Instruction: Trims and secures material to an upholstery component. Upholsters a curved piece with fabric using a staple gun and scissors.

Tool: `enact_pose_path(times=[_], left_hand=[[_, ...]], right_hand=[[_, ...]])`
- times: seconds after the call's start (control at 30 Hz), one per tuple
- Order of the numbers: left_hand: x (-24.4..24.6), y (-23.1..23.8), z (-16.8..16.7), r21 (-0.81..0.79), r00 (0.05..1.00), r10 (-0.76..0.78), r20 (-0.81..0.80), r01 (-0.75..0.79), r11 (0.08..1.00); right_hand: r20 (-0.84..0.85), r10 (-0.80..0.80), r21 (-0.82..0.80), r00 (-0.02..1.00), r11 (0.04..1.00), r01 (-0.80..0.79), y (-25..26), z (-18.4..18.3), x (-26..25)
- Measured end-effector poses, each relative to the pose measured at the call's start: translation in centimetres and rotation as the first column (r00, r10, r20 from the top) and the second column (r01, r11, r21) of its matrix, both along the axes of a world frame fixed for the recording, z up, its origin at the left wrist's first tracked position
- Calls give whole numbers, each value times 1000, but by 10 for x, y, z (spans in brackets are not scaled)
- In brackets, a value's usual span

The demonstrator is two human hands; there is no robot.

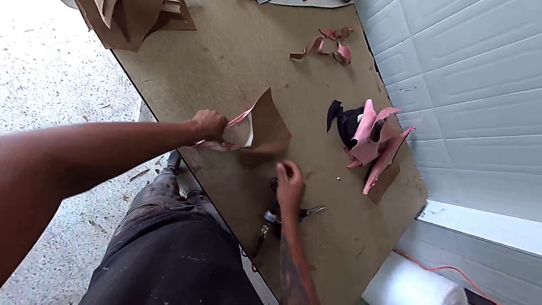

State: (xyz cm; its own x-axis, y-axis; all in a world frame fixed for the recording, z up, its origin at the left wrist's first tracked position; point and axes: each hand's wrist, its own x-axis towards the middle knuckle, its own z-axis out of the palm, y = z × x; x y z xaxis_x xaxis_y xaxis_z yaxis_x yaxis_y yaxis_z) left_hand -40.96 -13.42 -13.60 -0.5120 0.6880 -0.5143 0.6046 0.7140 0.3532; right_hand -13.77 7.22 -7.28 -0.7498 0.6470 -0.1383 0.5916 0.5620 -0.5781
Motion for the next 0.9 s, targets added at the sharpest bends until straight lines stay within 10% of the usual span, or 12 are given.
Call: enact_pose_path(times=[0.13,0.43,0.6,0.9], left_hand=[[-16,11,4,-140,971,-231,-63,221,965],[-28,2,-5,-92,975,-219,36,222,971],[-35,0,0,2,972,-223,76,223,975],[-40,0,4,3,958,-241,156,243,970]], right_hand=[[100,-326,84,940,944,318,3,-27,109],[203,-485,15,851,870,493,-32,-51,74],[220,-289,-320,932,881,349,-89,3,16],[406,-96,-55,909,990,129,-156,1,-67]])
